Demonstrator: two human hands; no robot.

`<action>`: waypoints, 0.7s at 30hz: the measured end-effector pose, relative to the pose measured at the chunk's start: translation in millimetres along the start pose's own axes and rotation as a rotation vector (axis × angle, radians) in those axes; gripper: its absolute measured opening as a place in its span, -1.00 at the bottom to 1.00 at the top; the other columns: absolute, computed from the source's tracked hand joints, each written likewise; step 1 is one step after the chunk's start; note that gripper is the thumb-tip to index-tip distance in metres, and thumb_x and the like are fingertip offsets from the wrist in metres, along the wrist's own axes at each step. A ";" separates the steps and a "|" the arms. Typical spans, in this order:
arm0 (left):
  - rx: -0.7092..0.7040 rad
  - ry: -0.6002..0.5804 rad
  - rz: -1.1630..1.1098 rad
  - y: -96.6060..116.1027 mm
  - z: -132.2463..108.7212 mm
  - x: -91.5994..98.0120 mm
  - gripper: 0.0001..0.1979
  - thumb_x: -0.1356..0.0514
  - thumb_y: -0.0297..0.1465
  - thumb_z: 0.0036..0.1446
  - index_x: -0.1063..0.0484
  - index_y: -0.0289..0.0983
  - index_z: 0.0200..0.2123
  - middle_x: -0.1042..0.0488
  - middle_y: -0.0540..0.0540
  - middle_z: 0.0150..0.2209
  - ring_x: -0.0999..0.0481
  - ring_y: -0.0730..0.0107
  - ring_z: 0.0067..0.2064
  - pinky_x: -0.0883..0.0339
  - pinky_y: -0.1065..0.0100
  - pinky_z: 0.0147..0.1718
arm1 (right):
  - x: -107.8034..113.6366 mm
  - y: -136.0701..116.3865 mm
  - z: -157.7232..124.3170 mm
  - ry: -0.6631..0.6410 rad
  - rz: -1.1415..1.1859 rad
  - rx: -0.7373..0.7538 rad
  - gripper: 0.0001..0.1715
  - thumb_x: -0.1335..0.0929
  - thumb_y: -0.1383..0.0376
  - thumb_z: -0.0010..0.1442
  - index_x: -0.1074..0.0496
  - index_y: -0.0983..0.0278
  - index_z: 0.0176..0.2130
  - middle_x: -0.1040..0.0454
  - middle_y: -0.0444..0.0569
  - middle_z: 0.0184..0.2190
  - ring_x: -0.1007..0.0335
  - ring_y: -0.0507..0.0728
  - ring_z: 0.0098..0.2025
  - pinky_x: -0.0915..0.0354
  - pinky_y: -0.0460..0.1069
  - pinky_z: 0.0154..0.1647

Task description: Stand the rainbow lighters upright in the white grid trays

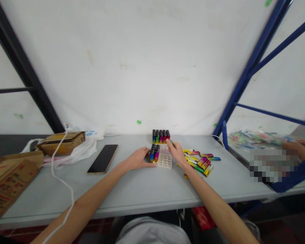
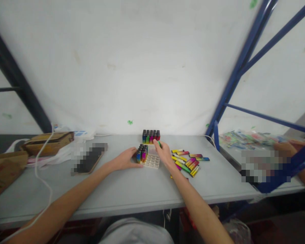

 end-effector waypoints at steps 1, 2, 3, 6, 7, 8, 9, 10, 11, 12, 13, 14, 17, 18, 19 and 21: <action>-0.002 0.002 0.002 -0.2 0.0 -0.1 -0.32 -0.31 0.19 -0.05 -0.51 -0.31 -0.15 -0.50 -0.18 -0.22 -0.48 0.07 -0.20 -0.34 0.22 -0.19 | -0.3 1.2 -0.4 0.042 -0.014 -0.015 -0.39 -0.16 -0.17 0.30 -0.12 0.20 -0.54 -0.11 -0.20 -0.62 -0.06 0.03 -0.53 -0.05 -0.05 -0.49; -0.005 0.004 0.004 -0.3 -0.1 -0.1 -0.32 -0.30 0.19 -0.05 -0.51 -0.31 -0.15 -0.50 -0.18 -0.22 -0.48 0.07 -0.20 -0.34 0.22 -0.19 | -0.6 2.6 -0.9 0.072 -0.014 -0.036 -0.40 -0.19 -0.15 0.27 -0.12 0.20 -0.57 -0.10 -0.19 -0.63 -0.06 0.03 -0.52 -0.03 -0.05 -0.48; -0.008 0.008 0.007 -0.1 -0.2 0.0 -0.32 -0.30 0.19 -0.04 -0.51 -0.31 -0.15 -0.50 -0.18 -0.22 -0.48 0.06 -0.20 -0.34 0.22 -0.19 | -0.8 3.9 -1.4 0.092 -0.016 -0.050 -0.43 -0.21 -0.11 0.25 -0.12 0.20 -0.59 -0.09 -0.19 -0.64 -0.05 0.03 -0.52 -0.01 -0.05 -0.48; -0.010 0.017 0.021 1.5 -0.4 0.0 -0.32 -0.28 0.20 -0.03 -0.50 -0.32 -0.17 -0.49 -0.18 -0.23 -0.49 0.05 -0.20 -0.34 0.22 -0.20 | -0.8 5.0 -2.6 0.101 -0.050 -0.049 -0.52 -0.21 0.00 0.21 -0.12 0.20 -0.60 -0.08 -0.19 -0.65 -0.05 0.04 -0.52 0.03 -0.05 -0.48; -0.009 0.021 0.028 2.4 -0.3 -0.1 -0.32 -0.28 0.20 -0.02 -0.50 -0.32 -0.18 -0.49 -0.19 -0.23 -0.49 0.05 -0.20 -0.33 0.22 -0.21 | -0.3 4.3 -3.0 0.102 -0.057 -0.041 -0.54 -0.21 0.02 0.20 -0.13 0.20 -0.60 -0.10 -0.19 -0.64 -0.06 0.04 -0.52 0.03 -0.05 -0.48; -0.004 0.025 0.035 3.4 -0.3 -0.2 -0.32 -0.27 0.21 -0.02 -0.50 -0.32 -0.19 -0.48 -0.19 -0.24 -0.48 0.05 -0.20 -0.33 0.22 -0.21 | 0.5 3.0 -3.4 0.103 -0.064 -0.028 -0.54 -0.21 0.03 0.21 -0.14 0.21 -0.59 -0.12 -0.18 -0.64 -0.08 0.04 -0.51 0.02 -0.05 -0.47; 0.002 0.028 0.043 4.4 -0.2 -0.3 -0.32 -0.27 0.21 -0.02 -0.49 -0.32 -0.20 -0.48 -0.20 -0.24 -0.48 0.04 -0.21 -0.33 0.21 -0.22 | 1.5 1.2 -3.9 0.100 -0.068 -0.010 -0.53 -0.21 0.02 0.24 -0.16 0.21 -0.57 -0.15 -0.18 -0.63 -0.11 0.05 -0.50 -0.01 -0.05 -0.46; 0.009 0.031 0.050 5.5 -0.1 -0.5 -0.32 -0.26 0.22 -0.02 -0.50 -0.32 -0.20 -0.48 -0.20 -0.25 -0.48 0.04 -0.21 -0.33 0.20 -0.22 | 2.7 -1.0 -4.5 0.091 -0.068 0.009 -0.52 -0.21 0.00 0.26 -0.18 0.22 -0.55 -0.19 -0.18 -0.61 -0.14 0.06 -0.48 -0.04 -0.05 -0.44; 0.016 0.033 0.054 6.5 0.0 -0.6 -0.31 -0.26 0.23 -0.03 -0.50 -0.32 -0.21 -0.49 -0.20 -0.26 -0.48 0.03 -0.21 -0.33 0.20 -0.22 | 4.0 -3.3 -5.3 0.077 -0.068 0.026 -0.50 -0.21 -0.03 0.29 -0.22 0.22 -0.52 -0.23 -0.18 -0.59 -0.17 0.06 -0.47 -0.07 -0.06 -0.42; 0.021 0.035 0.056 7.3 0.1 -0.9 -0.30 -0.26 0.23 -0.04 -0.50 -0.31 -0.20 -0.49 -0.21 -0.26 -0.48 0.02 -0.21 -0.33 0.19 -0.22 | 5.5 -5.6 -6.2 0.061 -0.066 0.041 -0.50 -0.21 -0.06 0.32 -0.25 0.22 -0.48 -0.27 -0.18 -0.57 -0.20 0.07 -0.46 -0.10 -0.06 -0.41; 0.027 0.039 0.056 7.9 0.2 -1.3 -0.30 -0.26 0.24 -0.04 -0.51 -0.31 -0.21 -0.49 -0.21 -0.27 -0.48 0.01 -0.21 -0.33 0.19 -0.22 | 7.1 -7.7 -7.2 0.039 -0.062 0.050 -0.50 -0.20 -0.08 0.34 -0.28 0.22 -0.43 -0.29 -0.18 -0.56 -0.23 0.07 -0.45 -0.13 -0.06 -0.40; 0.032 0.043 0.055 8.3 0.3 -1.8 -0.30 -0.26 0.24 -0.05 -0.51 -0.31 -0.20 -0.49 -0.21 -0.27 -0.48 0.00 -0.20 -0.33 0.18 -0.22 | 8.6 -9.5 -8.2 0.012 -0.055 0.055 -0.50 -0.19 -0.09 0.36 -0.31 0.22 -0.37 -0.31 -0.18 -0.55 -0.25 0.07 -0.46 -0.15 -0.07 -0.40; 0.051 0.062 0.064 8.7 0.7 -4.6 -0.29 -0.26 0.24 -0.04 -0.52 -0.32 -0.19 -0.49 -0.22 -0.25 -0.49 -0.01 -0.20 -0.32 0.17 -0.21 | 12.9 -14.8 -11.2 -0.085 -0.062 0.129 -0.49 -0.14 -0.09 0.41 -0.34 0.22 -0.28 -0.38 -0.13 -0.47 -0.30 0.08 -0.42 -0.22 -0.07 -0.39; 0.057 0.071 0.074 8.8 0.8 -5.9 -0.29 -0.26 0.24 -0.04 -0.51 -0.32 -0.18 -0.49 -0.22 -0.24 -0.49 -0.02 -0.19 -0.33 0.16 -0.20 | 14.3 -16.9 -12.2 -0.107 -0.093 0.185 -0.49 -0.14 -0.08 0.42 -0.34 0.22 -0.29 -0.41 -0.09 -0.41 -0.33 0.09 -0.37 -0.24 -0.07 -0.35; 0.064 0.082 0.086 9.0 0.9 -7.2 -0.28 -0.27 0.24 -0.04 -0.51 -0.32 -0.17 -0.49 -0.23 -0.23 -0.49 -0.03 -0.18 -0.33 0.16 -0.19 | 15.4 -19.0 -13.1 -0.118 -0.142 0.248 -0.49 -0.15 -0.07 0.42 -0.34 0.23 -0.31 -0.42 -0.06 -0.36 -0.33 0.10 -0.32 -0.25 -0.06 -0.31; 0.077 0.101 0.117 9.6 1.1 -10.0 -0.29 -0.27 0.23 -0.03 -0.50 -0.32 -0.16 -0.50 -0.23 -0.20 -0.49 -0.04 -0.14 -0.33 0.16 -0.17 | 16.8 -22.2 -15.0 -0.133 -0.261 0.342 -0.48 -0.17 -0.05 0.42 -0.32 0.24 -0.38 -0.40 -0.07 -0.39 -0.29 0.09 -0.33 -0.22 -0.06 -0.29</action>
Point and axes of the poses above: each hand's wrist, its own z-axis towards the middle knuckle, its own x-axis out of the back of the hand, y = z × x, the point moved 2 cm from there along z, towards the middle knuckle
